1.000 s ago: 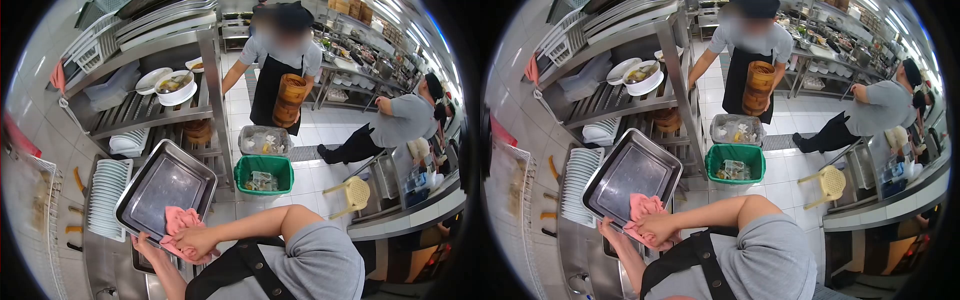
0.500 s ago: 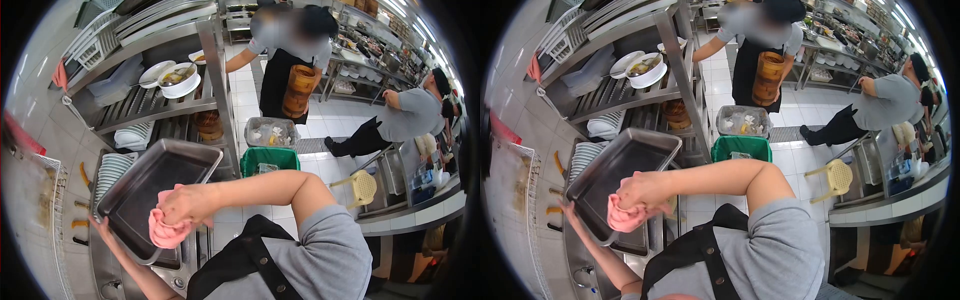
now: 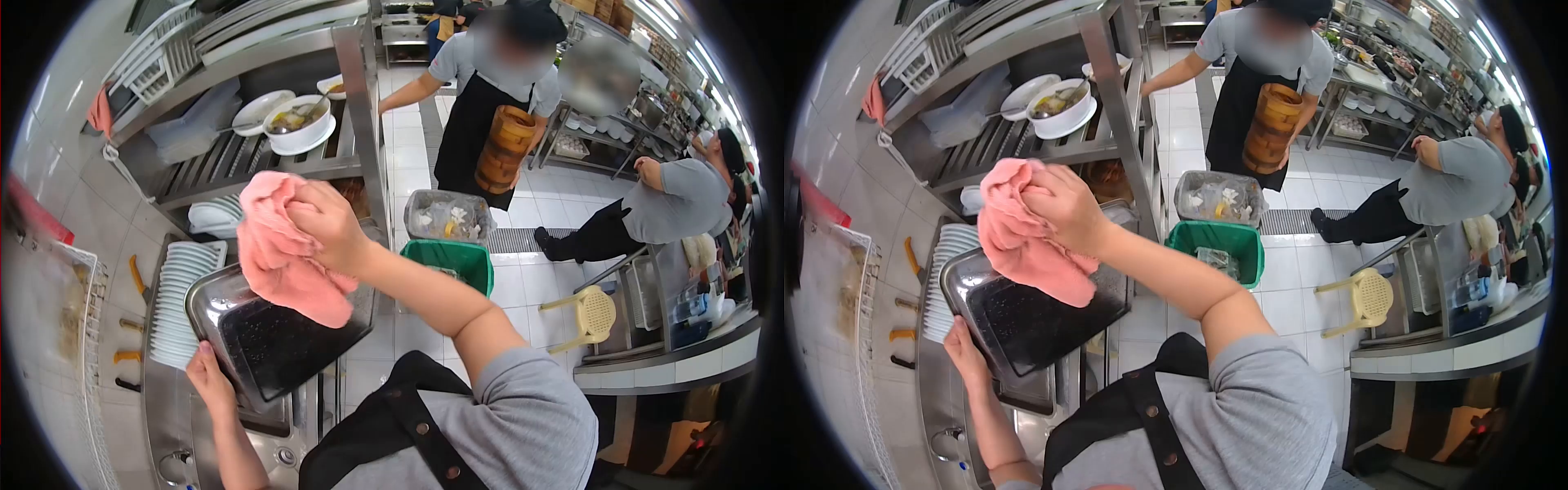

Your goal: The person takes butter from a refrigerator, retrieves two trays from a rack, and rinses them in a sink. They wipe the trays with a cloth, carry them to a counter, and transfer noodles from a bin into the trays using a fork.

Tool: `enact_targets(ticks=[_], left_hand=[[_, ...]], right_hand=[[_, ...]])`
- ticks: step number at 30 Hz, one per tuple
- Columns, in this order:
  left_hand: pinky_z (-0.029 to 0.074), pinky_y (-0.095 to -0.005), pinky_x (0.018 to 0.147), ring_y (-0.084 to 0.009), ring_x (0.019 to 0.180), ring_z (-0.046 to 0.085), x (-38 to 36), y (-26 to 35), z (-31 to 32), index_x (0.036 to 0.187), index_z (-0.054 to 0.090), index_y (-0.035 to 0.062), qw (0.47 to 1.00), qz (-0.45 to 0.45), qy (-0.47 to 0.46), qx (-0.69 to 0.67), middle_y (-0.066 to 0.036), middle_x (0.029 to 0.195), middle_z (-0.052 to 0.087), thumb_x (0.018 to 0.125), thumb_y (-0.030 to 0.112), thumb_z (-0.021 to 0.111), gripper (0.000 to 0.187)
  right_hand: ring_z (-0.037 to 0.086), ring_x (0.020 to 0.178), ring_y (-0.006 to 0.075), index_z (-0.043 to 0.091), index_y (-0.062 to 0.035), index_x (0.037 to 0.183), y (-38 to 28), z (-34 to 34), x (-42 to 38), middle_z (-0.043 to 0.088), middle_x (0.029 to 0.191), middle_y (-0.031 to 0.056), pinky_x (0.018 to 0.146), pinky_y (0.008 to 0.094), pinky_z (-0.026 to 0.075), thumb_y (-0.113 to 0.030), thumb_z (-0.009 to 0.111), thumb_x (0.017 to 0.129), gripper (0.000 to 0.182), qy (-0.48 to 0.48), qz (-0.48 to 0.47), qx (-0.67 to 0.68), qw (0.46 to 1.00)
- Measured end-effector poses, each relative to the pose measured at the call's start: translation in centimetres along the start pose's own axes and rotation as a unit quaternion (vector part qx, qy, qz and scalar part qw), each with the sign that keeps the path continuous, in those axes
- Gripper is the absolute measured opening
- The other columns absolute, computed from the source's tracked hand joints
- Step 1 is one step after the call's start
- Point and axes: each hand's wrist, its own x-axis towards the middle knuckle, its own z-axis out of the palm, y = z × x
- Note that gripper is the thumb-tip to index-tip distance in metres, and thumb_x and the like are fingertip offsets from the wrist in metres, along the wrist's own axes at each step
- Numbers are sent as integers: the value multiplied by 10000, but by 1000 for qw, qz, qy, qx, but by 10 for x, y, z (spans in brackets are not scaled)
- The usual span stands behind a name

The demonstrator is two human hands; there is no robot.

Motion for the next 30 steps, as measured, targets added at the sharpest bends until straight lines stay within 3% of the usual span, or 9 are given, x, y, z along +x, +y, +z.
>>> enact_targets(ticks=[3,7,8,12,15,18,23,27,30], left_hand=[[419,-243,637,-83,669,523,-7,-5,24,798,630,14,981,-107,97,-127,-5,763,640,1070,345,509,445],[492,-277,762,-109,827,626,-20,-10,55,993,673,-23,974,-80,60,-205,-72,882,691,1076,379,480,454],[493,-290,768,-115,802,613,-27,-8,75,954,666,-16,991,-5,121,-49,-59,824,663,1076,396,472,471],[472,-312,800,-134,801,550,-32,-28,64,895,607,13,992,-9,100,-80,-33,822,562,1068,463,456,505],[442,-294,835,-125,917,517,-33,-17,46,939,566,15,948,-110,286,-91,-54,986,544,1058,527,436,541],[442,-280,868,-135,948,522,-36,-30,14,1045,544,-7,937,-142,306,-86,-69,1036,568,1039,575,434,592],[488,-352,901,-179,1013,581,-19,-25,15,1092,598,-40,922,-166,339,-84,-116,1122,604,1016,611,451,671],[491,-415,926,-318,1058,606,-7,-30,8,1183,589,-144,907,-164,385,-57,-242,1224,603,1015,640,408,822],[423,-452,1076,-343,1289,493,-12,-3,21,1419,411,-113,886,-187,387,-175,-249,1462,439,1052,586,334,794]], right_hand=[[507,1198,440,658,-57,1127,-30,-21,0,527,1316,193,1060,560,362,-338,767,675,543,31,-19,-68,997],[388,1348,471,532,-62,1365,-94,40,-64,310,1543,233,1112,595,293,-440,775,718,788,-93,174,143,970],[387,1351,477,509,-64,1385,-99,54,-77,294,1550,250,1094,594,317,-450,776,741,797,-137,163,115,970],[423,1250,465,481,-68,1373,-65,70,-74,321,1462,286,985,573,381,-472,771,772,780,-169,14,-81,982],[424,1141,438,487,-71,1310,13,67,-76,344,1357,263,900,552,372,-501,735,790,719,-171,82,-94,977],[425,1031,410,494,-73,1247,64,72,-77,366,1253,241,815,530,362,-531,698,807,667,-114,213,-92,966],[427,849,364,506,-77,1142,-31,137,-98,403,1078,203,674,495,346,-580,637,836,604,-63,265,14,962],[429,703,327,515,-80,1058,-131,155,-131,432,938,174,561,467,334,-620,589,860,580,-180,168,120,962],[430,593,300,522,-82,995,-112,148,-148,454,834,151,476,446,324,-650,552,877,580,-250,147,100,952]])
